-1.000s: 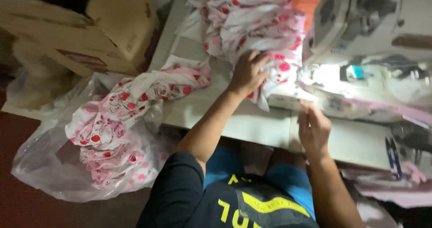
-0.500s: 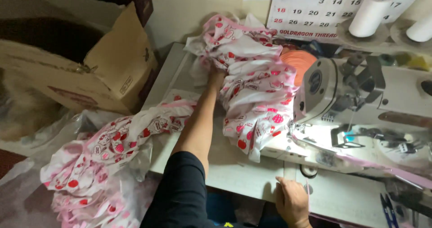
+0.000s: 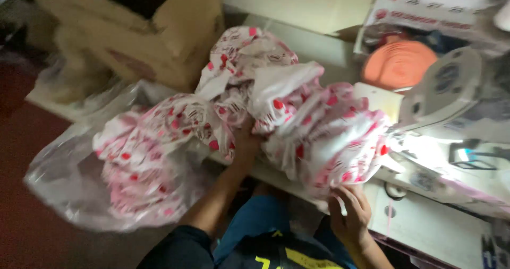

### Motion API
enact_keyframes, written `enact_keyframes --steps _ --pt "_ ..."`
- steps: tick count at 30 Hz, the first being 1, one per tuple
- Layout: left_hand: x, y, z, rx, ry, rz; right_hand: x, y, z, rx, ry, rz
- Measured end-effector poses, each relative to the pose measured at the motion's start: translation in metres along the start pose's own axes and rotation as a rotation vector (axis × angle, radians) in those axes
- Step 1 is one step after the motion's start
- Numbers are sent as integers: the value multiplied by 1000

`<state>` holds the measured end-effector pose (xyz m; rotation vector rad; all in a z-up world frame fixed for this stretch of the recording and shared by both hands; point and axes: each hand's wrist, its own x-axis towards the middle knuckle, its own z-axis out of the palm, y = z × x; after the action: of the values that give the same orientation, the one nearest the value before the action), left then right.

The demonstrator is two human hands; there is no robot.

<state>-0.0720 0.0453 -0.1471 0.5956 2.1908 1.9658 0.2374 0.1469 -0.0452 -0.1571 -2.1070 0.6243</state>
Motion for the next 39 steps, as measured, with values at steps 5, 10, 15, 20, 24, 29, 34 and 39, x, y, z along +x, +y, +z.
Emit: enact_keyframes --steps 5,10,15,20,24,29,34,39 --pt "-69 12 -83 514 -161 20 95 -3 68 -103 -114 -49" --pt "16 42 -113 711 419 468 124 103 160 -200 -556 609" --pt "82 -28 -6 572 -106 -31 122 91 192 131 -396 733" --pt "36 3 -42 -118 -135 -76 125 12 215 762 -246 510" --pt "-10 18 -149 -293 62 95 139 -71 240 648 -421 493" --pt "12 28 -388 97 236 385 173 -184 309 819 -724 -61" --pt "19 -48 -495 821 152 -232 128 -155 338 370 -375 -617" --pt "-16 -191 -423 1313 -239 -575 98 -105 251 -515 -957 -101"
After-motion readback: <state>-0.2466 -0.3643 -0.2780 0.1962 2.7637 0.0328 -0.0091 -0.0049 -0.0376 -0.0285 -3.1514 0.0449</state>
